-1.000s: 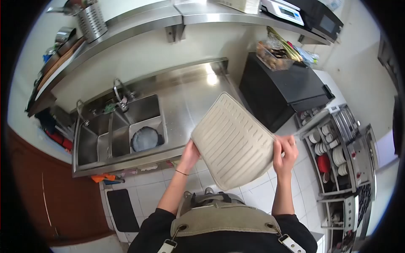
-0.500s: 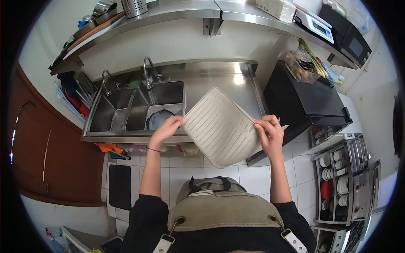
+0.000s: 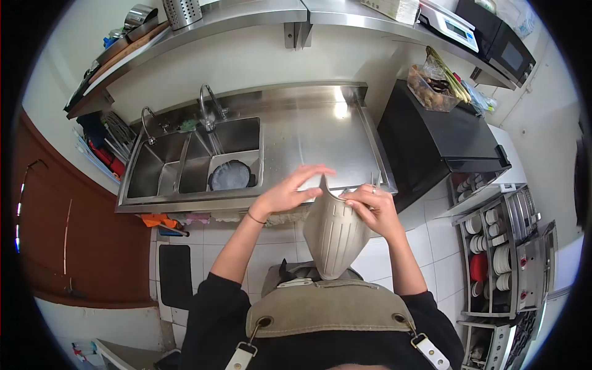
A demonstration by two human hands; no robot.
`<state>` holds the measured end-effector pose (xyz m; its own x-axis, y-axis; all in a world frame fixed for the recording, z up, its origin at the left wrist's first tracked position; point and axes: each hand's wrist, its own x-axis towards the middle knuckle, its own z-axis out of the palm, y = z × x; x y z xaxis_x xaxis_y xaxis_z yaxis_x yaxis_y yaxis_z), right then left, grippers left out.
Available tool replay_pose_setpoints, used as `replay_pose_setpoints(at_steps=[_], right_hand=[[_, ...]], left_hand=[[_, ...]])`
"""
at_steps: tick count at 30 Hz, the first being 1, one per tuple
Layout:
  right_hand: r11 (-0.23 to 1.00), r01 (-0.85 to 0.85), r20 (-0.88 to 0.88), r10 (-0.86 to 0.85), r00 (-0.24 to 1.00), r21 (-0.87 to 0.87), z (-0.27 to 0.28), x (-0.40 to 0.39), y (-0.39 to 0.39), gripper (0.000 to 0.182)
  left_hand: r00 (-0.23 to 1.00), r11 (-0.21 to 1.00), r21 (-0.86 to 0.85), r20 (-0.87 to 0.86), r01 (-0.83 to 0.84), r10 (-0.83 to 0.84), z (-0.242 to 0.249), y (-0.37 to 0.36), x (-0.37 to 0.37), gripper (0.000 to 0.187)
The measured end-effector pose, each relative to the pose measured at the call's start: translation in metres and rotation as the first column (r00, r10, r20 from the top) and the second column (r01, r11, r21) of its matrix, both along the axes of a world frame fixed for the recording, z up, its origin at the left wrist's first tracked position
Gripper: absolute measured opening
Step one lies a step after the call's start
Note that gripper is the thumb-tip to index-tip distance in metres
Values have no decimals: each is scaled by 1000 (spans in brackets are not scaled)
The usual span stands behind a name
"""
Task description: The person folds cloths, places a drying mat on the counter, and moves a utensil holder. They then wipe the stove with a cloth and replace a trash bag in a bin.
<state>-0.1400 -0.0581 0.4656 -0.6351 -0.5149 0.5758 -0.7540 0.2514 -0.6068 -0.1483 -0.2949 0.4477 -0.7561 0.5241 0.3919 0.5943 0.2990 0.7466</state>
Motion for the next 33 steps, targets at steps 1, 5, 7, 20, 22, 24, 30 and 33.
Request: replay_pose_setpoints(at_steps=[1,5,7,20,22,24,30,33], right_hand=[[1000,-1,1,1,1000,2,1,2,3,11],[997,72,61,-71,996,-19,3,6,16,11],[979,183,-67,-189,980,-94,0,3,19,11],[968,241,133,-248,960,69,34,6,63,37],[976,175,213,-200,956,128,42,3,67,33],[972,175,212,-206,955,159,51,-7,73,30],[942,255,6,-262,965,218,100,-63,80,21],[930,290,-116,-270,956,227,125,-116,62,23]], left_hand=[[1000,1000,2,1,-1,1,0,6,-1,47],[995,997,-18,-72,69,-70,3,23,-1,27],[988,997,-60,-147,38,-46,25,26,7,28],[710,922,-228,-701,-312,67,147,9,38,25],[690,878,-255,-716,-404,110,162,-2,46,26],[665,868,-246,-737,-432,122,169,-12,45,27],[544,778,-213,-818,-591,189,179,-46,8,28],[534,761,-170,-805,-626,259,177,-67,-50,32]])
